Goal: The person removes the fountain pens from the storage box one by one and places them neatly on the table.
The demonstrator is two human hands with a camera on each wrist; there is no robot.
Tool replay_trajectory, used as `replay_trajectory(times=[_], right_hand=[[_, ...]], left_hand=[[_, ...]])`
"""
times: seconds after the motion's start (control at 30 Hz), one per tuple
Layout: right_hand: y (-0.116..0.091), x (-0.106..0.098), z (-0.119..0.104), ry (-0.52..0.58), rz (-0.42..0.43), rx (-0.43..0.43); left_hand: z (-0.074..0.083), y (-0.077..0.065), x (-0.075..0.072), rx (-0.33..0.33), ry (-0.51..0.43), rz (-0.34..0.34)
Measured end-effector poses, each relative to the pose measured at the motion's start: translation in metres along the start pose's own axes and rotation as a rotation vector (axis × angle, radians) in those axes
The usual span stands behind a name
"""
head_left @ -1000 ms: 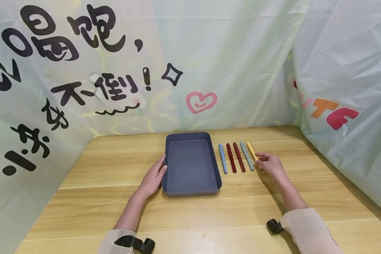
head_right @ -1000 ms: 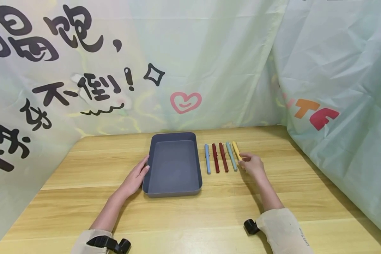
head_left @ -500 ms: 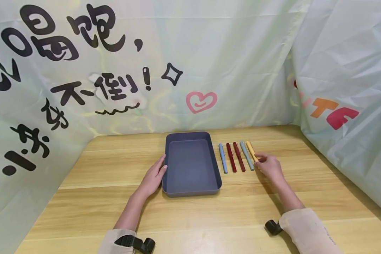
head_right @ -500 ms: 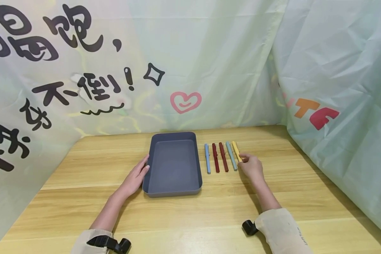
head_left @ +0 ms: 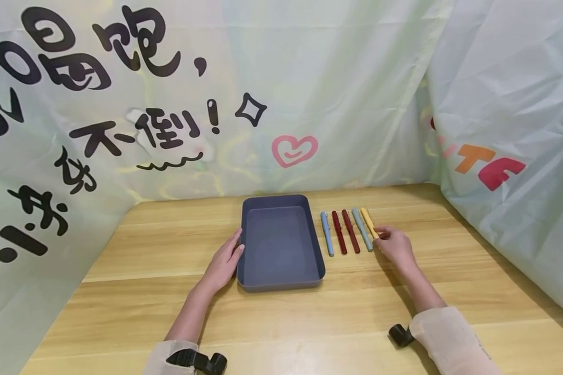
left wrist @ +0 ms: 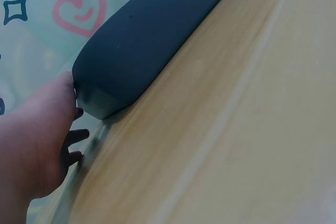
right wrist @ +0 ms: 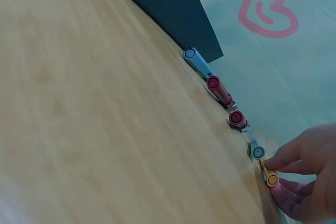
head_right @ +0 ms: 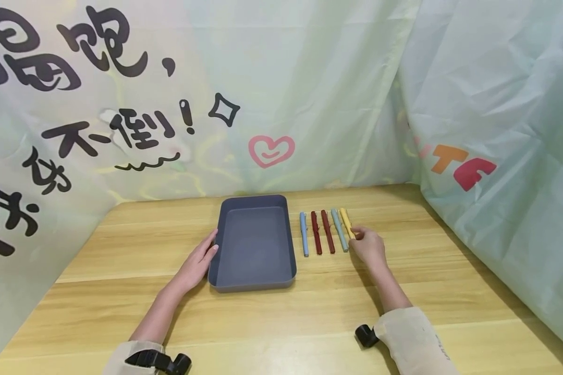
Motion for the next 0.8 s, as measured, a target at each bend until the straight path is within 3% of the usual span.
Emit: replay_trajectory(times=[0.37, 0.8], right_hand=[[0.0014, 0.0006, -0.002, -0.009, 0.011, -0.017], [0.0001, -0.0064, -0.0039, 0.007, -0.009, 0.021]], left_hand=[[-0.0004, -0.0007, -0.0015, 0.004, -0.002, 0.006], [0.0017, 0.0007, -0.0013, 0.002, -0.009, 0.008]])
Point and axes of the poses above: each hand's wrist, its own y-axis towards the middle knuckle, its own x-axis out of the palm, z = x × y, the point moved 2 cm from there along y, towards the middle knuckle, and after that the axes turned 6 degrees about -y, right-handed, at the moved point
